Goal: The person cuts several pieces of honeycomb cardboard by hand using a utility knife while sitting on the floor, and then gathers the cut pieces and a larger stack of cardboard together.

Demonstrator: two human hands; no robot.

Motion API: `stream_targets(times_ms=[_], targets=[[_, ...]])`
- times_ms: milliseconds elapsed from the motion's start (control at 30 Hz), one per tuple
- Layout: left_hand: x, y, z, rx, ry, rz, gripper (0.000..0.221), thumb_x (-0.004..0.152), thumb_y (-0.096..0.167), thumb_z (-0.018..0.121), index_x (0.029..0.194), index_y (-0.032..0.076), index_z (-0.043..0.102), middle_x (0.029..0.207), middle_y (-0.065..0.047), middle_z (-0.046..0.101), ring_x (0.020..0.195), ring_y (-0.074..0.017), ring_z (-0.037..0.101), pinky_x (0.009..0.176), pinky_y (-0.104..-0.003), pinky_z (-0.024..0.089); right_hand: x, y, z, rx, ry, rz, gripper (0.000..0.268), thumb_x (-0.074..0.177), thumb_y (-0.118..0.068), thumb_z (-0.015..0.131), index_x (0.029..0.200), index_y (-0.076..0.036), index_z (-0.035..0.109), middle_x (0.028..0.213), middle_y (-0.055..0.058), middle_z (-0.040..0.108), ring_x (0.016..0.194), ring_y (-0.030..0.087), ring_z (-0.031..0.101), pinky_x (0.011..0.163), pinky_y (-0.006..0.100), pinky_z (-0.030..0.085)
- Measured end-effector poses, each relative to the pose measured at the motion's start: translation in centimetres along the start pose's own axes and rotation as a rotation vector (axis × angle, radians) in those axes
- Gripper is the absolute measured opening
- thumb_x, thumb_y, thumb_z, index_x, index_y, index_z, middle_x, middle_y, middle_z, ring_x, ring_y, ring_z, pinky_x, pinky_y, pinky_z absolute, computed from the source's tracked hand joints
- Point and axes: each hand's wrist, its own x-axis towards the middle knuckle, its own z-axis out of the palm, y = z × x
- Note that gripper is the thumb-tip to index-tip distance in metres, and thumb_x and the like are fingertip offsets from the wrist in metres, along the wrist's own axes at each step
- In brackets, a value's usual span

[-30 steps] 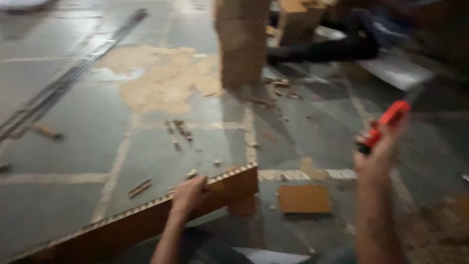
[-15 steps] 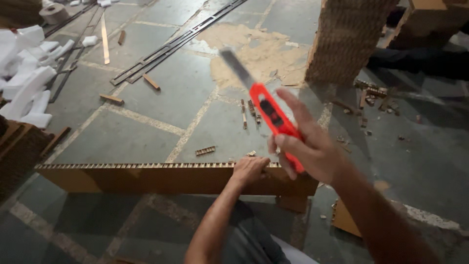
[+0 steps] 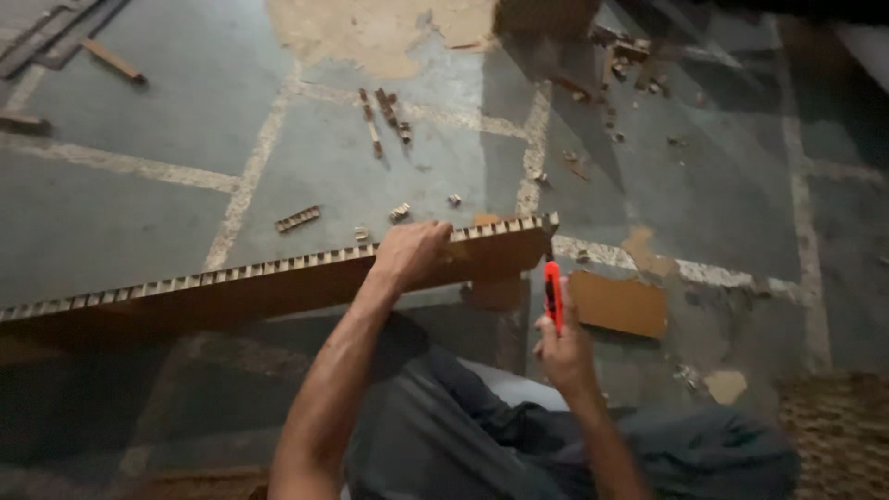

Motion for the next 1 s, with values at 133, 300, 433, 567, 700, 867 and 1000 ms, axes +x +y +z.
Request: stream_targets(times_ms=[133, 300, 433, 567, 700, 867, 1000], targets=[[2.2, 1.1, 0.1, -0.002, -0.039, -0.05, 0.032, 0.087, 0.035, 0.076, 0.096, 0.009, 0.061, 0.093, -0.012, 0.072, 0.091, -0.0349, 0.071, 0.072, -0.049, 0.054, -0.4, 0.1, 1.5, -0.271, 0.157, -0.478, 0.072, 0.099, -0.008, 0.054, 0.164, -0.025, 0.027, 0.135, 0.031, 0.063, 0.103, 0.045, 0.071, 0.081, 0.047, 0.058], [3.1, 0.7, 0.3, -0.04, -0.032, -0.067, 0.038, 0.083, 0.039, 0.079, 0.097, 0.009, 0.059, 0.092, -0.011, 0.073, 0.091, -0.0341, 0.071, 0.073, -0.049, 0.054, 1.9, -0.3, 3.2, -0.346, 0.059, -0.281, 0.069, 0.102, -0.013, 0.051, 0.163, -0.027, 0.024, 0.131, 0.024, 0.066, 0.104, 0.045, 0.07, 0.082, 0.051, 0.057], [3.3, 0.2, 0.5, -0.021, -0.009, -0.06, 0.04, 0.082, 0.041, 0.08, 0.097, 0.009, 0.06, 0.093, -0.012, 0.072, 0.092, -0.0348, 0.071, 0.075, -0.049, 0.054, 3.2, 0.0, 4.7, -0.352, 0.071, -0.344, 0.069, 0.101, -0.011, 0.051, 0.163, -0.03, 0.026, 0.126, 0.025, 0.068, 0.099, 0.048, 0.069, 0.08, 0.054, 0.056], [3.5, 0.1, 0.6, -0.027, -0.018, -0.083, 0.037, 0.082, 0.039, 0.08, 0.097, 0.01, 0.061, 0.095, -0.011, 0.072, 0.093, -0.0344, 0.071, 0.074, -0.049, 0.054, 3.8, 0.5, 5.4, -0.444, 0.073, -0.278, 0.07, 0.101, -0.012, 0.053, 0.163, -0.03, 0.026, 0.111, 0.023, 0.071, 0.087, 0.048, 0.068, 0.075, 0.056, 0.054], [3.6, -0.1, 0.7, -0.06, -0.005, -0.078, 0.035, 0.081, 0.039, 0.079, 0.095, 0.012, 0.062, 0.094, -0.01, 0.073, 0.092, -0.0336, 0.071, 0.075, -0.048, 0.054, 4.1, 0.6, 5.7, -0.442, 0.082, -0.306, 0.069, 0.102, -0.012, 0.053, 0.163, -0.03, 0.026, 0.104, 0.022, 0.072, 0.084, 0.046, 0.069, 0.073, 0.056, 0.054], [3.6, -0.1, 0.7, -0.039, -0.063, -0.088, 0.032, 0.088, 0.038, 0.076, 0.098, 0.012, 0.062, 0.096, -0.01, 0.072, 0.092, -0.0323, 0.072, 0.076, -0.048, 0.055, 5.1, -0.1, 5.9, -0.489, 0.07, -0.278, 0.07, 0.102, -0.014, 0.054, 0.163, -0.03, 0.025, 0.099, 0.022, 0.072, 0.08, 0.043, 0.07, 0.069, 0.053, 0.055], [3.6, -0.1, 0.7, -0.016, -0.047, -0.071, 0.034, 0.087, 0.038, 0.076, 0.1, 0.011, 0.061, 0.099, -0.011, 0.071, 0.092, -0.0341, 0.071, 0.074, -0.049, 0.054, 6.1, 1.4, 6.3, -0.452, 0.097, -0.387, 0.068, 0.105, -0.014, 0.054, 0.163, -0.03, 0.022, 0.101, 0.022, 0.072, 0.074, 0.041, 0.07, 0.059, 0.05, 0.054]])
